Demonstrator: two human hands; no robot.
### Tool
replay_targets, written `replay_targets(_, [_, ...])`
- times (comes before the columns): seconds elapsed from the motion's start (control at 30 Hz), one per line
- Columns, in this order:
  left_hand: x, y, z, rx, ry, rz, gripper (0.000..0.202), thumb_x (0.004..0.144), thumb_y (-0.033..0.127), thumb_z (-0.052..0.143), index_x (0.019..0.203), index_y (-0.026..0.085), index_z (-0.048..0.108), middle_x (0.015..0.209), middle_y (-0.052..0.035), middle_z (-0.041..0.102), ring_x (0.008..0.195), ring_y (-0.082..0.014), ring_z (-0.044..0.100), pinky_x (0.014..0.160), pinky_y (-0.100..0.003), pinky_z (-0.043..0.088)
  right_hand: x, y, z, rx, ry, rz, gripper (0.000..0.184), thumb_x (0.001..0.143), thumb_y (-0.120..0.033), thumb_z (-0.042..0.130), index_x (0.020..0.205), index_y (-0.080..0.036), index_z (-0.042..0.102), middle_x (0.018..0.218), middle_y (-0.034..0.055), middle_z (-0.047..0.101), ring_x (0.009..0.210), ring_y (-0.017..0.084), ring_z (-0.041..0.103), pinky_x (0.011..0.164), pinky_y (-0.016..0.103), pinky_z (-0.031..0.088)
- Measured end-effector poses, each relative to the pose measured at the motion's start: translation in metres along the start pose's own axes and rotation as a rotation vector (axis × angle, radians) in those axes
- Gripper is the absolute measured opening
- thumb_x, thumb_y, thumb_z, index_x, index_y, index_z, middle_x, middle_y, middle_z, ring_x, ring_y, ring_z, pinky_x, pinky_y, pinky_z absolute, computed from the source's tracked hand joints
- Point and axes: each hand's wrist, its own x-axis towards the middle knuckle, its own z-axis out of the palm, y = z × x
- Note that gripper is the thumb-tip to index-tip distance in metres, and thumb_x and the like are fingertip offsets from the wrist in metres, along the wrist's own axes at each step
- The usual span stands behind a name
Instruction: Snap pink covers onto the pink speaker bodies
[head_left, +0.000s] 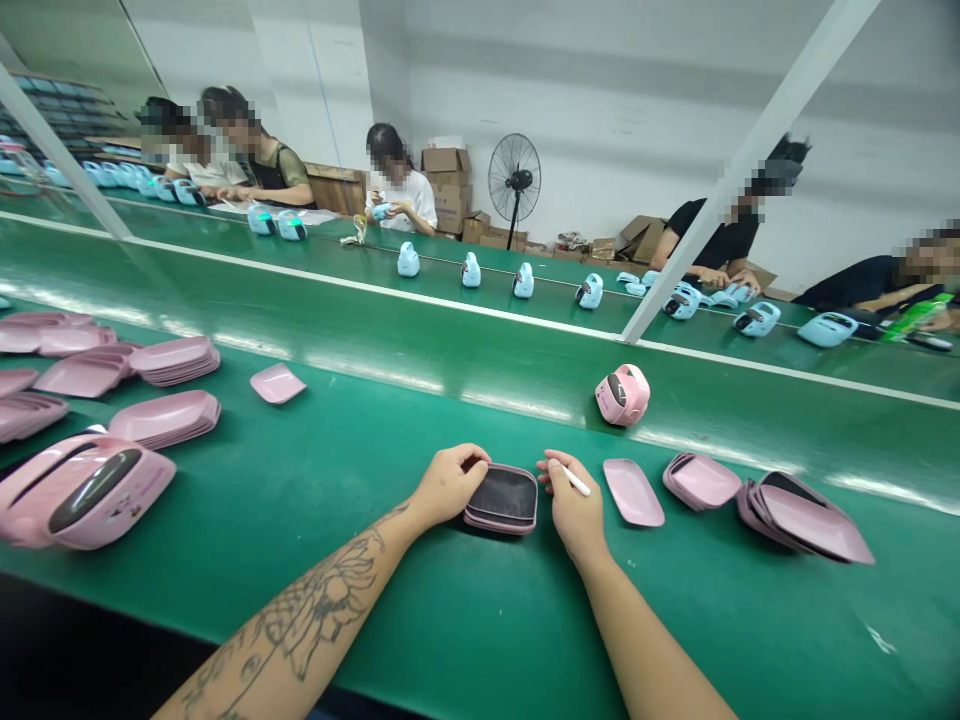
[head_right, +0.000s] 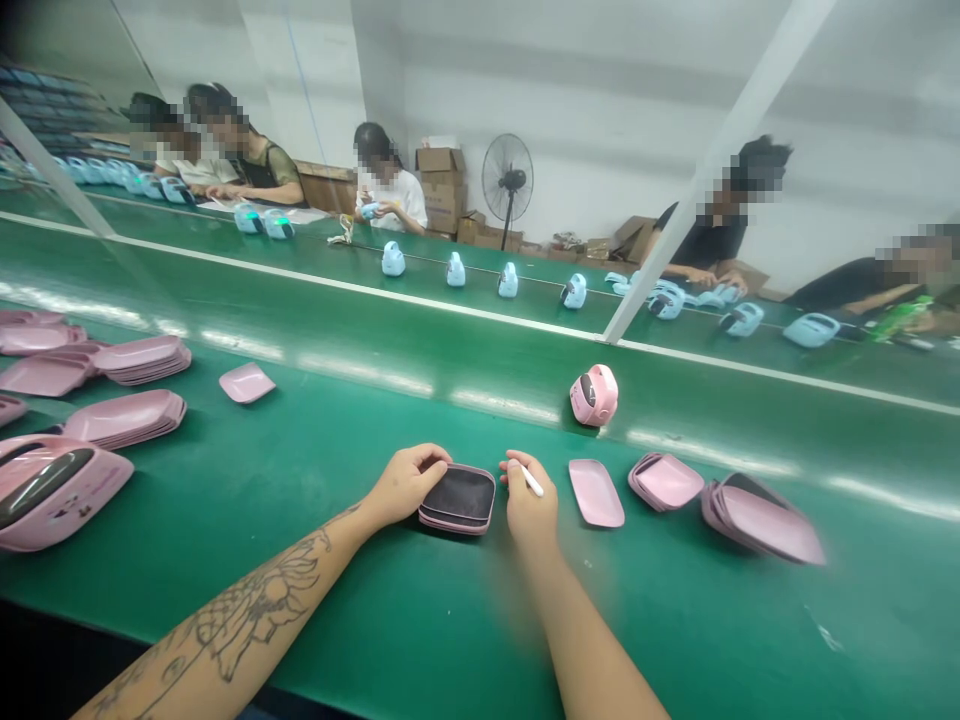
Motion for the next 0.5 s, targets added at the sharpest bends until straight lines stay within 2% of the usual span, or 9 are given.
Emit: replay_targets(0.5, [-0.0002,-0.0017,0.0011,0.012,-0.006,0.005,0.024,0.090,0.034,0.056,0.087,0.020,0.075,0.089,-0.0058,0.080,0.086,-0.0241,0.072,0.081,-0.034,0.054,-0.0014,-0.0003,0.0000,-0.029,-0.013,0.000,0.045,0.087,-0.058,0.065,0.106,-0.019,0.078,0.096,0.0101,0.082,0.082,0.025,0.072,0.078,0.038,0.054])
